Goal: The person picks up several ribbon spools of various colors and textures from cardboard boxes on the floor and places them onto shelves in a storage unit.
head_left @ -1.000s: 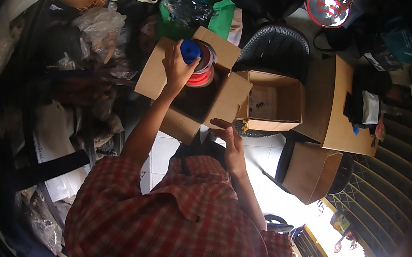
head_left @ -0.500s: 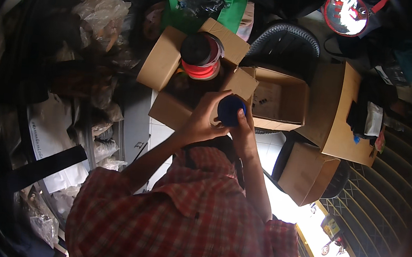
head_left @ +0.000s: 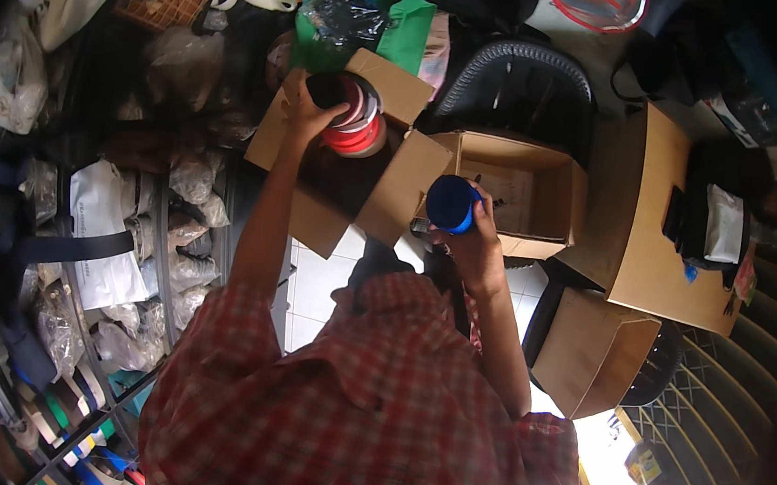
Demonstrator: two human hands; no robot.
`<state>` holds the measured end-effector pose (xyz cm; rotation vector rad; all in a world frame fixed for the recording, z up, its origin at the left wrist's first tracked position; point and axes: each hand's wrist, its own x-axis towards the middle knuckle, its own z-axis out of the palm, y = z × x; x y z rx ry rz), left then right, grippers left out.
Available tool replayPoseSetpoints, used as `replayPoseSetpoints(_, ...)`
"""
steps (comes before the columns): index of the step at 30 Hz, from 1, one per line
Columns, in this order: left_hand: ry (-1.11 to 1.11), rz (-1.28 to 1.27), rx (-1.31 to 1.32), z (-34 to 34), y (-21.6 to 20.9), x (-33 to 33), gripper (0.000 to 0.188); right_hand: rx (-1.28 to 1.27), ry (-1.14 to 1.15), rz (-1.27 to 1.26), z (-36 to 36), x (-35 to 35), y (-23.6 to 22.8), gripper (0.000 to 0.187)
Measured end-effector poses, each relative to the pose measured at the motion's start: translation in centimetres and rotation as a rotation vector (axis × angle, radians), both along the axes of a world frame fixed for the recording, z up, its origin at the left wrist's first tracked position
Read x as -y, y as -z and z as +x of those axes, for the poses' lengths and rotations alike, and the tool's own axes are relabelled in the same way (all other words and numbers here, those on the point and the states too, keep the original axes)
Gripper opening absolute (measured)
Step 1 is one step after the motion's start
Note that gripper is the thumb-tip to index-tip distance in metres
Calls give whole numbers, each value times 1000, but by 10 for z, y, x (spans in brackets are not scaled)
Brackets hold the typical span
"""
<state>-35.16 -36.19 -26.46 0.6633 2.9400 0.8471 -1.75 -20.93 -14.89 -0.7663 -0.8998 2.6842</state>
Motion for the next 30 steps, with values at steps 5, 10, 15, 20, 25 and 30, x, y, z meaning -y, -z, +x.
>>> replayPoseSetpoints(5,-35,-138,126,-15,20,-8,107,59,90,34,50,-29,4,49)
replayPoseSetpoints(10,-20,-92,43,-10,1,-10,100,97,218,38,85,-31,14,46)
replayPoseSetpoints(15,-84,51,-71,0,-50,10,96,139,342,55,97,-9,17,48)
replayPoseSetpoints(20,175,293,-139,40,-84,5,89,269,493,3,99,30,36,52)
replayPoseSetpoints(25,336,414,253,125,-76,-23,86,439,563,177,122,24,44,53)
replayPoseSetpoints(30,508,386,557,233,-77,-80,90,933,807,541,200,-38,105,70)
